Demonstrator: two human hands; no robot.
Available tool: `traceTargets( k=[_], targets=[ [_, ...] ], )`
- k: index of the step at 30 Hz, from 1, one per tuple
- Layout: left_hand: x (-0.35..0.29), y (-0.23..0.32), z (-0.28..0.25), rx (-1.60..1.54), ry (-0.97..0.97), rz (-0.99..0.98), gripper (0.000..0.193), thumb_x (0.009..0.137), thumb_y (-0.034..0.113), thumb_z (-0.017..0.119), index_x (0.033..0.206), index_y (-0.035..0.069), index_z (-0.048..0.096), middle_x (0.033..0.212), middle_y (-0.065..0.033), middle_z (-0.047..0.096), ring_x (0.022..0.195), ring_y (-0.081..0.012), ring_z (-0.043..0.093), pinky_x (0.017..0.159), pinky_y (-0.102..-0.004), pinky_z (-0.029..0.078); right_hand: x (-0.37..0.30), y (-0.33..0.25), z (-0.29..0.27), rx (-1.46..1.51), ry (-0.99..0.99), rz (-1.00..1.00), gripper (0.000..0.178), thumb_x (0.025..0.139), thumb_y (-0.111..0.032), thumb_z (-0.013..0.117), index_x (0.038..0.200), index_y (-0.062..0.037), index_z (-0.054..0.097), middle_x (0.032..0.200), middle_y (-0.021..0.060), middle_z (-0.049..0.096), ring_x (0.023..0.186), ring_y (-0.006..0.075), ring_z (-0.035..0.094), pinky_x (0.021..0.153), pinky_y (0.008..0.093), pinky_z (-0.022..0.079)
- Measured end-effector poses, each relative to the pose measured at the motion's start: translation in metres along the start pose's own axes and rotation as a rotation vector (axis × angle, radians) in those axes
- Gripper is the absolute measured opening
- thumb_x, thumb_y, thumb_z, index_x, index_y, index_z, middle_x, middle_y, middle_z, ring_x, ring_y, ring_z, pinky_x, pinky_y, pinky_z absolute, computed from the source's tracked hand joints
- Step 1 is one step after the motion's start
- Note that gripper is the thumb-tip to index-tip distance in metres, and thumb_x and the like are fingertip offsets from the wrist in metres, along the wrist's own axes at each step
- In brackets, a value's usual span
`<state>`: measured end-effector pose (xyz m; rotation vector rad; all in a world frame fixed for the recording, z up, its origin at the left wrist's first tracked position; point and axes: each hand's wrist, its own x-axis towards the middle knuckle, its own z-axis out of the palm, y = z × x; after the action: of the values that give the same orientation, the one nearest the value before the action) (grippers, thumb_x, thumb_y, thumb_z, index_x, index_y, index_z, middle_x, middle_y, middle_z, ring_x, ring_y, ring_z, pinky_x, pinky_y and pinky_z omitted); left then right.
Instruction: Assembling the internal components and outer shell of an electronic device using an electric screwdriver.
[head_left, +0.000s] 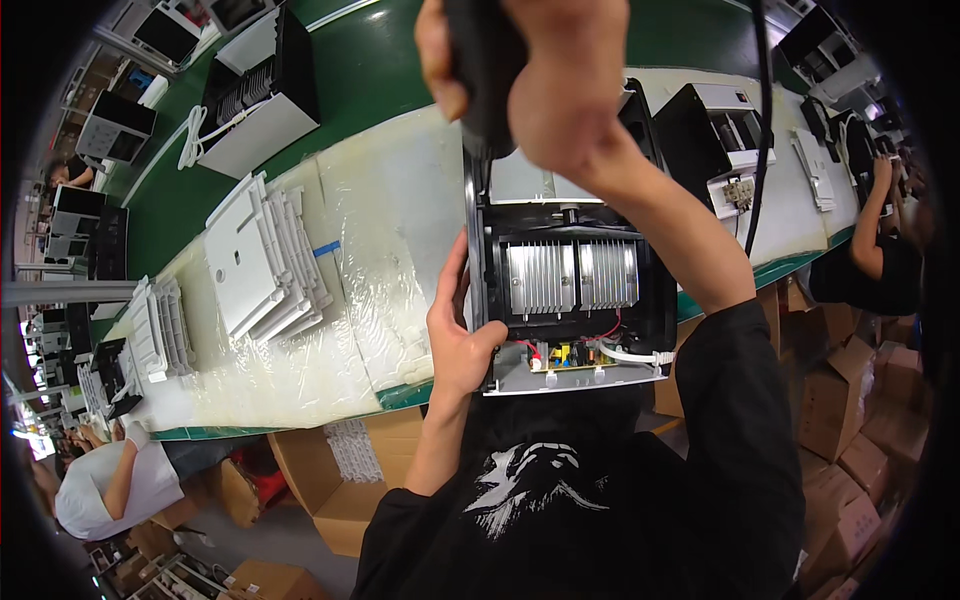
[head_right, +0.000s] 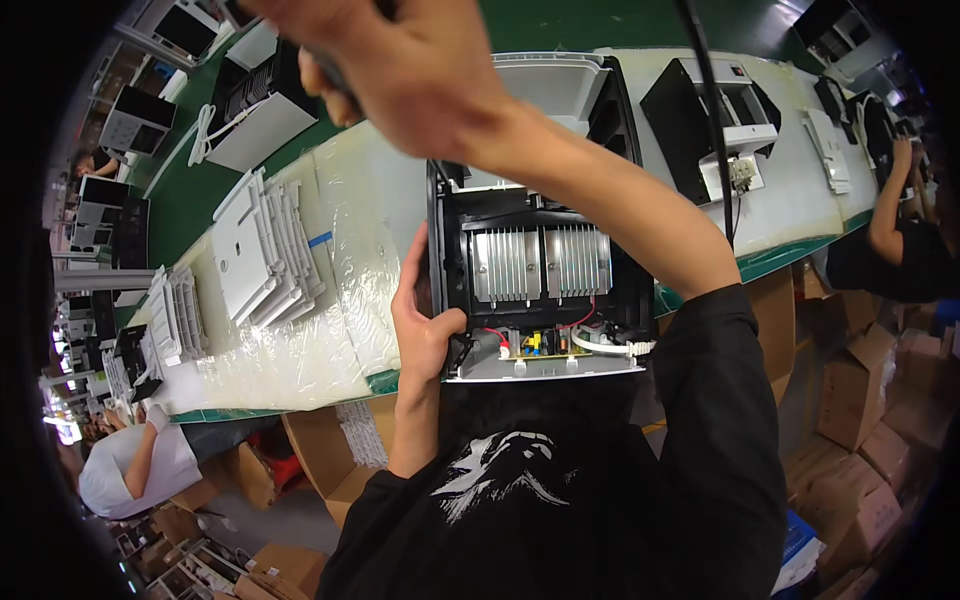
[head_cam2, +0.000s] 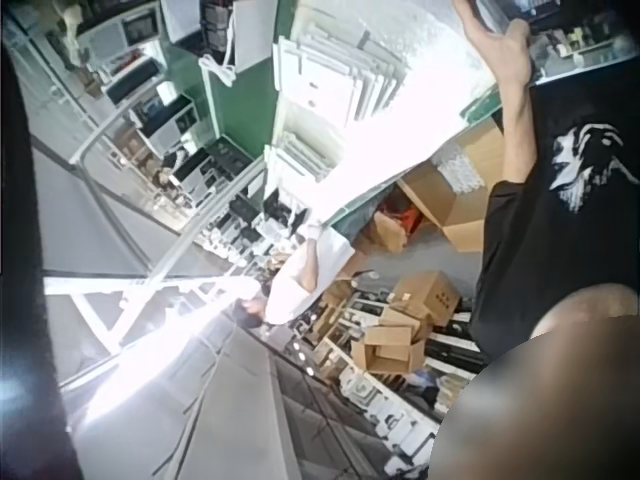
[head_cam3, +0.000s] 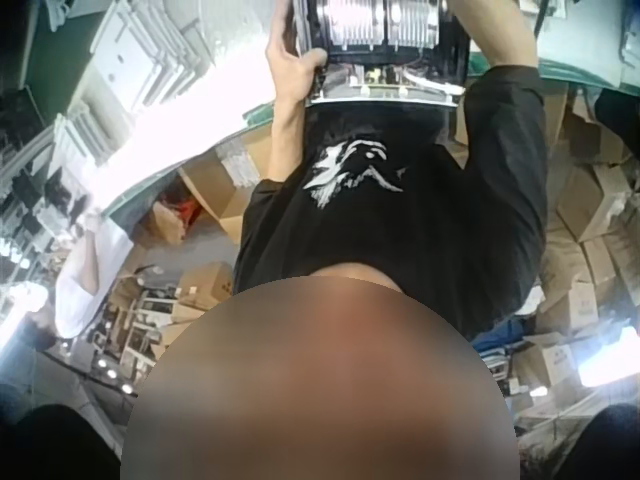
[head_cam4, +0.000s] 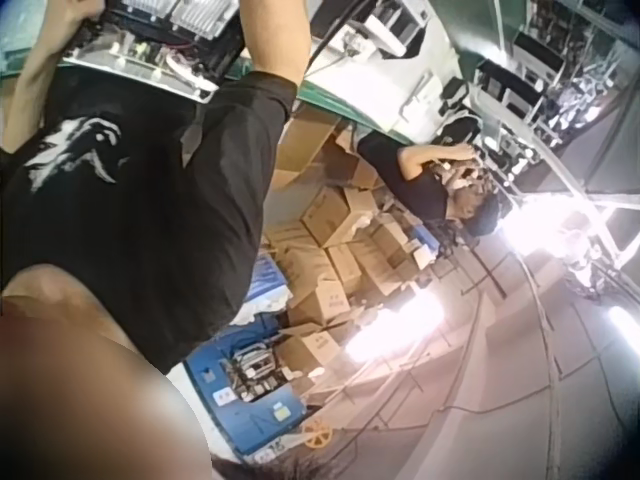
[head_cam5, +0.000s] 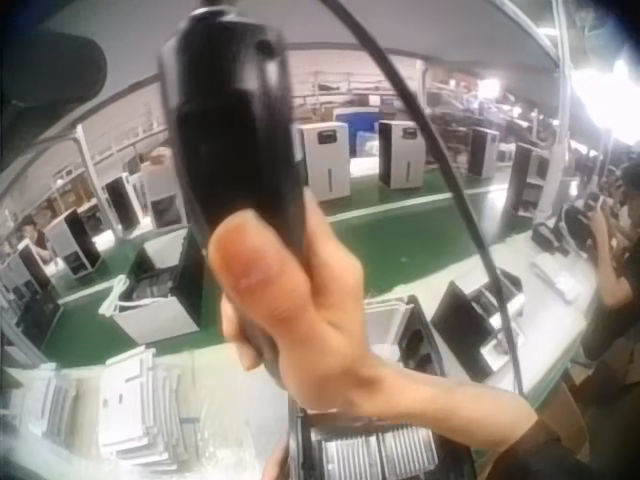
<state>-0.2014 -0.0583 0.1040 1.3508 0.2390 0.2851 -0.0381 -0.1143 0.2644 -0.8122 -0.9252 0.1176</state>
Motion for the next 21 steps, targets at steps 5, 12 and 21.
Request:
traceTargets(
  k=[5,12,21],
  targets=[
    [-0.002,0.009,0.002,0.030,0.017,-0.030,0.091,0.054,-0.001,0.049,0.144,-0.007,0.032,0.141,-0.0174,0.044,0.131,-0.0253,0.043,0.112,-0.0333,0.026,-0.002,0.017,-0.001,-0.171,-0.025,-0.067,0.058,0.089,-0.049,0.061,0.116,0.0017,0.050,0.078,0.0071,0.059,0.063,0.0120,0.057,0.053,0.0250,0.047],
    [-0.003,0.007,0.004,0.045,0.073,-0.094,0.095,0.052,-0.001,0.051,0.145,-0.007,0.029,0.137,-0.0167,0.046,0.128,-0.0242,0.045,0.110,-0.0321,0.029,-0.016,0.041,-0.019,-0.167,-0.031,0.109,0.076,0.081,-0.054,0.070,0.128,0.0007,0.046,0.081,0.0180,0.068,0.074,0.0246,0.069,0.066,0.0338,0.054],
    [-0.006,0.007,0.006,0.098,0.175,-0.163,0.090,0.050,-0.007,0.050,0.139,-0.006,0.035,0.128,-0.0123,0.050,0.120,-0.0223,0.048,0.104,-0.0279,0.033,-0.024,0.068,-0.018,-0.288,-0.017,-0.140,0.084,0.081,-0.062,0.065,0.123,0.0085,0.047,0.056,0.0220,0.057,0.054,0.0341,0.064,0.055,0.0390,0.051]
  ],
)
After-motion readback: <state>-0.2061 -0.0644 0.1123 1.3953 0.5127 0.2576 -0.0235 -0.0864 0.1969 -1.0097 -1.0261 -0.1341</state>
